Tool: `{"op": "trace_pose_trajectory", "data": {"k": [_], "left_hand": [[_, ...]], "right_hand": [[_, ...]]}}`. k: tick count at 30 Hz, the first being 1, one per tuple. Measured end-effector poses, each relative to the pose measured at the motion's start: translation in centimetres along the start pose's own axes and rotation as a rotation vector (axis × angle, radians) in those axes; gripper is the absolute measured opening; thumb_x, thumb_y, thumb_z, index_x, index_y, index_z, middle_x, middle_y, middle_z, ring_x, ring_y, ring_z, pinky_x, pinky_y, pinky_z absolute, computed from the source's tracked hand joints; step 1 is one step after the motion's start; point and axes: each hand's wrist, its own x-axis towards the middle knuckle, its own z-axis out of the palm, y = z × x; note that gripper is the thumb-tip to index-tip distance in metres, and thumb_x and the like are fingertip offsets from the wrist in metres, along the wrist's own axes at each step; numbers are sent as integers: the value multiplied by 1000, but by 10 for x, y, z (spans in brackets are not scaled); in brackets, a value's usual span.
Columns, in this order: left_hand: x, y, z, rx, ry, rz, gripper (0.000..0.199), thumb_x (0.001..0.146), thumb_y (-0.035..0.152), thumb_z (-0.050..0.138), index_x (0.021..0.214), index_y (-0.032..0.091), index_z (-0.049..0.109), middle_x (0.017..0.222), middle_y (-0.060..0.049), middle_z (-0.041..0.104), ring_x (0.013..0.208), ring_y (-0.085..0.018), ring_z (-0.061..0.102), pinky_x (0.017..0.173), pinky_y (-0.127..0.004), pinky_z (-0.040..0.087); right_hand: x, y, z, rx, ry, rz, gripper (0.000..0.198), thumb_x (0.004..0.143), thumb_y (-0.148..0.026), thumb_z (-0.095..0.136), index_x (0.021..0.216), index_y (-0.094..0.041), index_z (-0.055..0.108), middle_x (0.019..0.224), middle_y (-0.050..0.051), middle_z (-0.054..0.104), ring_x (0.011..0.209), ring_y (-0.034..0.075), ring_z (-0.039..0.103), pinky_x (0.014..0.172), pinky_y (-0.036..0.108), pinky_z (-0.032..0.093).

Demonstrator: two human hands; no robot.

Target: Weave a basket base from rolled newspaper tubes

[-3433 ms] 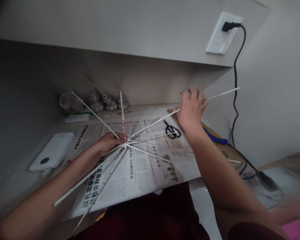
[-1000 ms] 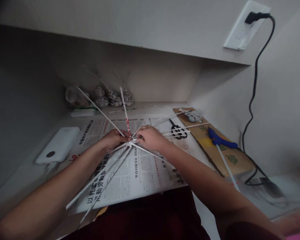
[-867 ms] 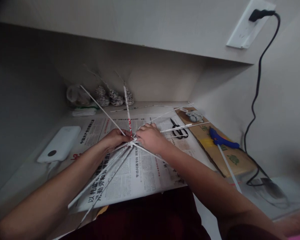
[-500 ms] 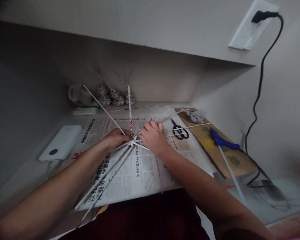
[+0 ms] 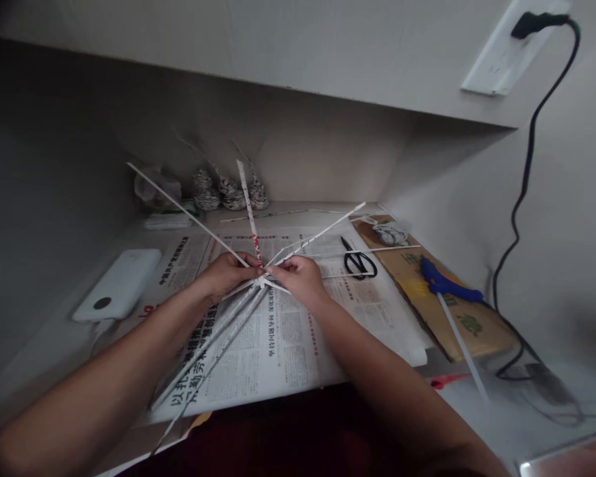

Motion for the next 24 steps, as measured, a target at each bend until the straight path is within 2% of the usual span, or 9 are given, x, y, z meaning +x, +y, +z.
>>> {"op": "trace_pose_trajectory", "data": {"k": [5, 10, 12, 15, 17, 24], "left_hand": [[-1, 2, -1, 8, 60, -54, 29, 46, 24, 83, 67, 14, 66, 52, 5, 60, 48, -8, 48, 50, -21, 35], [-1, 4, -1, 53, 103, -121, 25, 48, 21, 81, 68, 13, 67, 51, 5, 57, 43, -7, 44, 41, -19, 30], [0, 5, 0, 24, 101, -141, 24, 48, 19, 80, 66, 13, 66, 53, 4, 58, 46, -7, 47, 40, -18, 34], [0, 5, 1, -41, 93, -165, 24, 47, 15, 81, 64, 12, 64, 57, 2, 60, 53, -10, 55, 48, -20, 46], [-1, 5, 1, -58, 76, -173, 24, 47, 12, 81, 64, 12, 65, 60, 1, 62, 56, -11, 59, 54, -23, 52], [-3, 9, 2, -66, 59, -190, 21, 52, 5, 79, 66, 11, 65, 61, 1, 63, 57, -10, 61, 58, -24, 56]], "right_hand": [[-4, -2, 8, -71, -30, -30, 21, 66, -39, 76, 72, -18, 72, 72, 3, 73, 68, 19, 66, 63, 28, 48], [-8, 2, 11, -136, -15, -266, 10, 76, -30, 69, 78, -20, 71, 75, 2, 72, 71, 18, 65, 72, 30, 48], [-10, 2, 10, -237, 27, -393, 6, 78, -27, 68, 79, -21, 71, 77, 2, 71, 77, 19, 64, 76, 33, 47], [-14, 0, 6, -371, 73, -575, 3, 80, -22, 67, 80, -22, 70, 85, 3, 70, 90, 22, 60, 85, 36, 43], [-14, 0, 4, -399, 81, -643, 4, 81, -19, 67, 81, -22, 69, 89, 3, 70, 94, 22, 58, 87, 37, 41], [-12, 3, 5, -431, 90, -610, 2, 82, -22, 66, 83, -23, 67, 85, 2, 70, 90, 22, 60, 84, 37, 39]]}}
